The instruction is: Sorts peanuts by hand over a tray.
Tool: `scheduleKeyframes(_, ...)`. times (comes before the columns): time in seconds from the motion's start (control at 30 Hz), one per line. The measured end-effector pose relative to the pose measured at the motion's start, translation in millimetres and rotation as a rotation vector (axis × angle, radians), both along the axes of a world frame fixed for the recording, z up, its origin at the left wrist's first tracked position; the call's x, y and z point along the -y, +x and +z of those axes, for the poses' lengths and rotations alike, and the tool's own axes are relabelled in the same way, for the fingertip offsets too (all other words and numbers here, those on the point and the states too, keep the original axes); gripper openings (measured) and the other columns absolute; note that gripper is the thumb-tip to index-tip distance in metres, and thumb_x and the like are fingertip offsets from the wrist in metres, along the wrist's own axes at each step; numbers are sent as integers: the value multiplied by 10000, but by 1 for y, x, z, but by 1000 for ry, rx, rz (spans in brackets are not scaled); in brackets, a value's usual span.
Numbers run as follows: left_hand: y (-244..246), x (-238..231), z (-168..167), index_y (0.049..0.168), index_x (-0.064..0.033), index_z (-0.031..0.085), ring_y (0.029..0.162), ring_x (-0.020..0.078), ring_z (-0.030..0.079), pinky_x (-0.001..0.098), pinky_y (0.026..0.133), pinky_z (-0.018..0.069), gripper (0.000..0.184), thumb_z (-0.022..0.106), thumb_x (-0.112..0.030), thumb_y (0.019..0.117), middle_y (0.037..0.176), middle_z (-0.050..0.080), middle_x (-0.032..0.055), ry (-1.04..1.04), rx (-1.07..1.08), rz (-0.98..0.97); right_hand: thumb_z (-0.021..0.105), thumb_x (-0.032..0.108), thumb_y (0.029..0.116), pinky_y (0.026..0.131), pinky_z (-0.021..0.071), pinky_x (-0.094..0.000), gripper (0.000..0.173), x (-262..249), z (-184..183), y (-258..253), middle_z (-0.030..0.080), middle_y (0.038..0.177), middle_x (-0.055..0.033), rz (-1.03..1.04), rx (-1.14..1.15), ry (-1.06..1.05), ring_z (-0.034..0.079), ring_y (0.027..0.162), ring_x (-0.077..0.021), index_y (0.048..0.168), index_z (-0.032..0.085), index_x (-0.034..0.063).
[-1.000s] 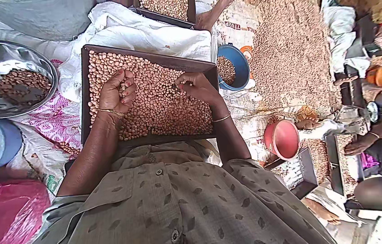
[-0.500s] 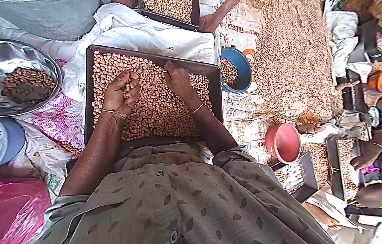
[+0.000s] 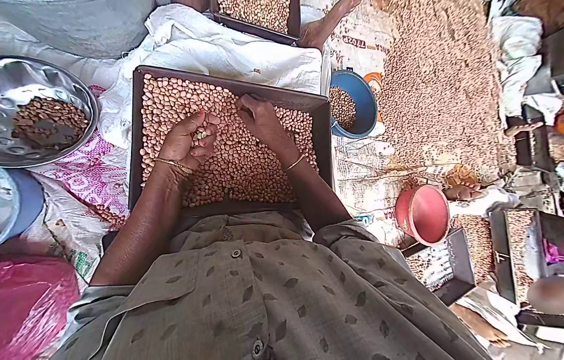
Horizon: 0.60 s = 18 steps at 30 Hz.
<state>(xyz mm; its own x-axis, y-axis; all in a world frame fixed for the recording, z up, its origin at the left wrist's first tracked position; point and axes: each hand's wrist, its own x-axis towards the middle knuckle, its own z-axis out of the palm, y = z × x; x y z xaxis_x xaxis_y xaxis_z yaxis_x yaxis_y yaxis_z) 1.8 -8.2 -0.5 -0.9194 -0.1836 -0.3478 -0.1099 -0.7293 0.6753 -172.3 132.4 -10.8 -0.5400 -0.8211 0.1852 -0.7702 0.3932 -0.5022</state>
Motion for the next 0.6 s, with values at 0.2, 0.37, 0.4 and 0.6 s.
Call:
scheduleKeyframes(0.2, 0, 0, 1, 999, -135, 611, 419, -17, 352, 113, 371, 280, 468, 201, -319, 1133, 622, 457, -91, 8, -25, 26, 626, 46, 947, 778, 573, -424, 152, -8, 1, -2, 714, 966, -189, -93, 87, -73, 701, 829, -277, 1053, 696, -37)
scheduleKeyframes(0.37, -2, -3, 0, 1150, -116, 657, 444, 7, 403, 132, 376, 304, 664, 100, -476, 1115, 778, 613, -32, -123, 16, -74, 587, -48, 983, 796, 639, -342, 259, -17, 57, 19, 720, 1070, -163, 200, 595, -424, 731, 851, -183, 1228, 636, -121)
scheduleKeyframes(0.4, -2, -4, 1, 1158, -111, 654, 440, 5, 400, 131, 373, 298, 683, 82, -481, 1111, 768, 613, -29, -117, 9, -93, 579, -35, 994, 815, 638, -346, 261, -16, 64, 20, 720, 1081, -169, 223, 562, -426, 734, 871, -189, 1233, 635, -122)
scheduleKeyframes(0.6, -1, 0, 1, 1002, -126, 621, 416, -23, 355, 104, 363, 283, 516, 181, -362, 1131, 669, 504, -79, 62, -33, 43, 606, 22, 948, 911, 566, -446, 209, -11, 16, -16, 741, 1074, -163, -23, 17, -40, 718, 989, -280, 1093, 756, 17)
